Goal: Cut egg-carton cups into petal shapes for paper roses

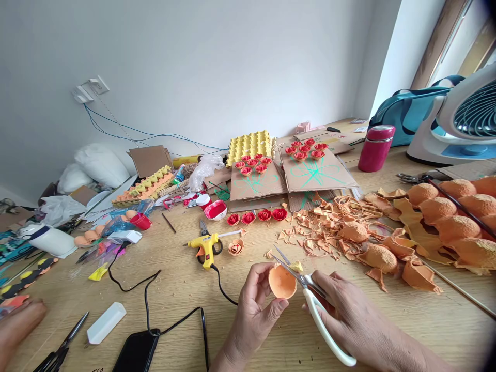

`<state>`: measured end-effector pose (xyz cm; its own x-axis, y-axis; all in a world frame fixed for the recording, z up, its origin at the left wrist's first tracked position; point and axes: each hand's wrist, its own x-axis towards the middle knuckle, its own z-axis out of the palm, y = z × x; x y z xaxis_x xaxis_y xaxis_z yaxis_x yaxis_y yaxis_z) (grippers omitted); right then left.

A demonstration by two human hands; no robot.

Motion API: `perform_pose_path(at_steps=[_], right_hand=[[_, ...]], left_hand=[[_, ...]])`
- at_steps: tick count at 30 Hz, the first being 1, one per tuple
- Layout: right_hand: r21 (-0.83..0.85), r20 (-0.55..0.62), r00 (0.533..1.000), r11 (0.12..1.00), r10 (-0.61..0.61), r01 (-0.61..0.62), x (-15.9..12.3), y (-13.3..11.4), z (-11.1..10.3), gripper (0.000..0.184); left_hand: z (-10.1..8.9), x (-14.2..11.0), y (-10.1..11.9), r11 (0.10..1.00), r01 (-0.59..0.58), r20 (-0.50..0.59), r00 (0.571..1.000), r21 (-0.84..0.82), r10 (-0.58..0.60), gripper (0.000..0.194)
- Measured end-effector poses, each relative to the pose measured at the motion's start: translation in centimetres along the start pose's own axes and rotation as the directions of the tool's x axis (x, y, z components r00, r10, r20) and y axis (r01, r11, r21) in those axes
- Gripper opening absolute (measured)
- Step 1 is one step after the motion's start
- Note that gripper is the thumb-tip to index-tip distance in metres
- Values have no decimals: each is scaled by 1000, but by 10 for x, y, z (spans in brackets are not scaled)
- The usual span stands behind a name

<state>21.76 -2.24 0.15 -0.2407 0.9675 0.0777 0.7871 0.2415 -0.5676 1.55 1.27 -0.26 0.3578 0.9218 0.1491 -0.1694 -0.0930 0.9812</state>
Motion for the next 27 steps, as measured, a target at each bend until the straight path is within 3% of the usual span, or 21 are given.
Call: perform_pose_path(at_steps=[8,16,27], right_hand=[[57,58,997,997,47,-50,-1,0,1,26],[120,75,994,989,79,-88,0,0,2,28],[100,54,998,994,44,-49,1,-3,-2,23]], left_hand=[[-1,4,-1,997,7,6,1000,-82,-7,45],[2,5,3,998,11,-47,999,-58,-14,45],[-1,1,-4,996,-85,46,995,28,84,41]])
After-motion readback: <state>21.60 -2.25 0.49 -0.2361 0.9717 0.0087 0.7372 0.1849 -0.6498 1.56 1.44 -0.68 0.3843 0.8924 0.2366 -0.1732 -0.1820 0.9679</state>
